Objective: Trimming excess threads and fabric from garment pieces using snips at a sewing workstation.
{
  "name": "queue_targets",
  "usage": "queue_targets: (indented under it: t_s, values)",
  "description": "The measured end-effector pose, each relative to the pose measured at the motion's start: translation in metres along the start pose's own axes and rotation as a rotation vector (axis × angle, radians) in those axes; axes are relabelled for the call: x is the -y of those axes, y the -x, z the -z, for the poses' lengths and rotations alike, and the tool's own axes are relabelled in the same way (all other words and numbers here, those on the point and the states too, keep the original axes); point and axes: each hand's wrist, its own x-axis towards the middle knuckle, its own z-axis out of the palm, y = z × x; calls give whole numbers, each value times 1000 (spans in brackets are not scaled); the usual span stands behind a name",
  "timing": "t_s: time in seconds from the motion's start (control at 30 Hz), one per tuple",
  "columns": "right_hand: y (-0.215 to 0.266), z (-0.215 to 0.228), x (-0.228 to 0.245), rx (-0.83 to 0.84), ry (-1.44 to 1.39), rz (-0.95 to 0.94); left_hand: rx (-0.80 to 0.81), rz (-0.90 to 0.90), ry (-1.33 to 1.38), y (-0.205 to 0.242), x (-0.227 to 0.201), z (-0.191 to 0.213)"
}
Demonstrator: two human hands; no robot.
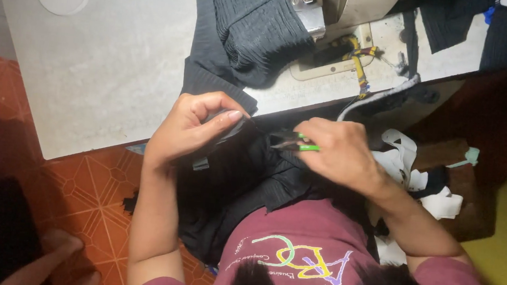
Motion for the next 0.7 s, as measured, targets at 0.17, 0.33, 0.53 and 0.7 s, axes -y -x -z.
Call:
queue_targets:
  t_s: [0.17,0.33,0.53,0.7]
  values:
    - [-19,5,20,127,-31,-21,-13,-11,15,4,-3,0]
    - [-23,2,25,142,1,-16,-43,-3,73,6,6,1]
    - [-21,-2,9,-1,-80,-70,-164,45,389,11,31,4]
    - [-14,33,-63,-130,194,-148,-294,156,745,20,36,4]
